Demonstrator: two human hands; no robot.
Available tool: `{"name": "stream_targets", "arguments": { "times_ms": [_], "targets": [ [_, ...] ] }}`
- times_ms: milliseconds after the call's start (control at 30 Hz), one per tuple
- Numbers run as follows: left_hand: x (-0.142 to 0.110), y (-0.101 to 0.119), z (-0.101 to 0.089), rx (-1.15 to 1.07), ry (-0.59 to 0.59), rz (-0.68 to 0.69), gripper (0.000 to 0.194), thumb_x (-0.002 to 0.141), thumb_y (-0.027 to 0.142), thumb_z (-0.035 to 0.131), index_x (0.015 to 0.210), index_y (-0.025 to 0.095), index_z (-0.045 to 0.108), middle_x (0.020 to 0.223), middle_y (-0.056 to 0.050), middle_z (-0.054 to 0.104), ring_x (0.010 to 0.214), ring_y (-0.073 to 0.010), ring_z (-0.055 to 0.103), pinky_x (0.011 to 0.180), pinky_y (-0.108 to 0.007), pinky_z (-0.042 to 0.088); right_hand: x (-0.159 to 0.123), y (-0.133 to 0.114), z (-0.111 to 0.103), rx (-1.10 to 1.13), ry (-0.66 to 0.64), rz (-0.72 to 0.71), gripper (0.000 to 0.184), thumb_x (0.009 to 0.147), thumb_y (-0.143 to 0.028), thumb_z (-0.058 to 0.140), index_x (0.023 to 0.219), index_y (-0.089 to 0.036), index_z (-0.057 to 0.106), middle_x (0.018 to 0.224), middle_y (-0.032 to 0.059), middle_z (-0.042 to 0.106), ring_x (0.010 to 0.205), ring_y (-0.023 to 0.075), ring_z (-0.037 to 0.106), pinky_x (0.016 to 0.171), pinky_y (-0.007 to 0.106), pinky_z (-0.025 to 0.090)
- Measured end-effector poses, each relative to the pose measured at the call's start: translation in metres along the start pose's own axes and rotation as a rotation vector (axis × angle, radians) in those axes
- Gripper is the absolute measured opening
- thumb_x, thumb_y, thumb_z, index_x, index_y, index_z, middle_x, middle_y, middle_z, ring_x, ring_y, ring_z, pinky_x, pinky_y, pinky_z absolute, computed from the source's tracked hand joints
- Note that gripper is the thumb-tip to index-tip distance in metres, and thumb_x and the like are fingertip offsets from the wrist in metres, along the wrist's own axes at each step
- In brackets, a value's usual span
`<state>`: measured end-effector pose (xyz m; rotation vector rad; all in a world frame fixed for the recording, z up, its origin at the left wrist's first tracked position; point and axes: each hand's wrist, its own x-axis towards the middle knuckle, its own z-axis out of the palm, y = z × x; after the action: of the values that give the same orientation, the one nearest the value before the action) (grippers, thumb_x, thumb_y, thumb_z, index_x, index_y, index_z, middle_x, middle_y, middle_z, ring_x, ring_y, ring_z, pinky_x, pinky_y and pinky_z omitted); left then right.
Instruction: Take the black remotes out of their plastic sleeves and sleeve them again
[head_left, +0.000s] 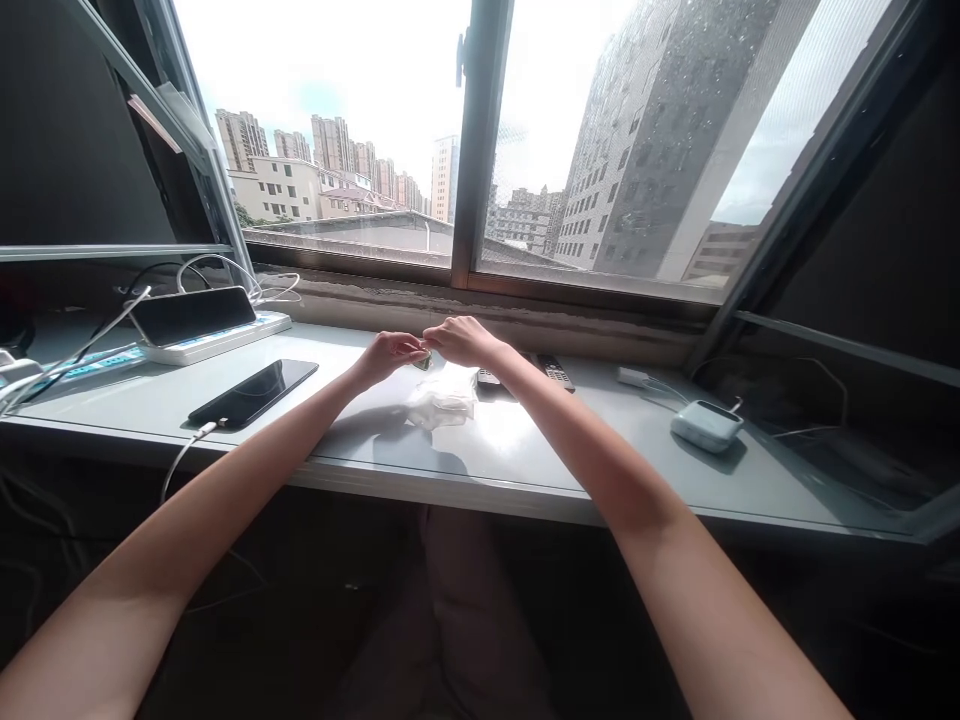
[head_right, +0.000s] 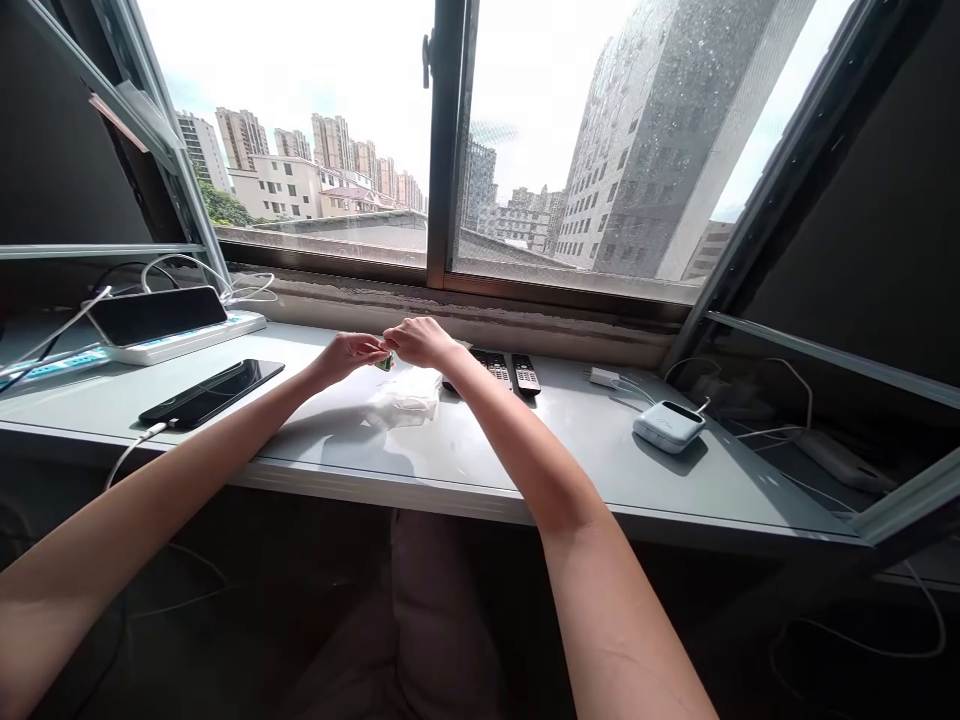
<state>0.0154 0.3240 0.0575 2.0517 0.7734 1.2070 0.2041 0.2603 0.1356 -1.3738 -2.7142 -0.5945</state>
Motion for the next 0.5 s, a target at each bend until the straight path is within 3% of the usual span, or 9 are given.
{"name": "stream_targets", "arguments": {
  "times_ms": [167, 267, 367, 433, 500],
  "targets": [
    [-0.006, 0.01, 0.007, 0.148, 0.086, 0.025, 0.051, 0.062, 0.062, 0.079, 0.08, 0.014, 0.075, 0.076, -0.012, 0.075, 0.076, -0.03, 0.072, 0.076, -0.044, 0.056, 0.005, 0.0, 0.009, 0.113, -0.013, 0.103, 0.041, 0.108, -0.038, 0.029, 0.108, -0.021, 0.067, 0.099, 0.0075, 0.071, 0.084, 0.0203, 0.064, 0.064, 0.025, 0.034],
    [-0.005, 0.014, -0.005, 0.202, 0.179, 0.043, 0.047, 0.066, 0.061, 0.078, 0.08, 0.016, 0.076, 0.08, -0.01, 0.076, 0.079, -0.0283, 0.071, 0.079, -0.04, 0.055, 0.006, 0.002, 0.013, 0.192, -0.008, 0.179, 0.042, 0.107, -0.047, 0.029, 0.12, -0.022, 0.06, 0.099, 0.0068, 0.071, 0.086, 0.0209, 0.065, 0.064, 0.025, 0.036],
    [-0.009, 0.019, -0.042, 0.36, 0.363, 0.005, 0.038, 0.072, 0.053, 0.077, 0.083, 0.016, 0.077, 0.092, -0.009, 0.075, 0.087, -0.0241, 0.068, 0.081, -0.035, 0.052, -0.01, 0.002, 0.015, 0.325, 0.082, 0.237, 0.038, 0.106, -0.046, 0.036, 0.124, -0.02, 0.057, 0.09, 0.0036, 0.072, 0.083, 0.0195, 0.066, 0.067, 0.025, 0.038],
    [-0.02, 0.019, -0.081, 0.535, 0.527, -0.085, 0.031, 0.072, 0.043, 0.081, 0.084, 0.015, 0.077, 0.1, -0.008, 0.073, 0.088, -0.0209, 0.063, 0.079, -0.031, 0.05, -0.036, -0.006, 0.012, 0.478, 0.203, 0.204, 0.03, 0.107, -0.041, 0.04, 0.12, -0.022, 0.059, 0.089, 0.0003, 0.071, 0.078, 0.0163, 0.065, 0.07, 0.025, 0.041],
    [-0.038, 0.015, -0.126, 0.647, 0.64, -0.263, 0.034, 0.074, 0.04, 0.08, 0.092, 0.012, 0.077, 0.09, -0.005, 0.073, 0.078, -0.0173, 0.06, 0.074, -0.03, 0.048, -0.076, -0.022, 0.005, 0.688, 0.345, 0.11, 0.033, 0.107, -0.043, 0.034, 0.121, -0.024, 0.057, 0.092, -0.0005, 0.07, 0.069, 0.0133, 0.064, 0.069, 0.026, 0.045]
  ]
}}
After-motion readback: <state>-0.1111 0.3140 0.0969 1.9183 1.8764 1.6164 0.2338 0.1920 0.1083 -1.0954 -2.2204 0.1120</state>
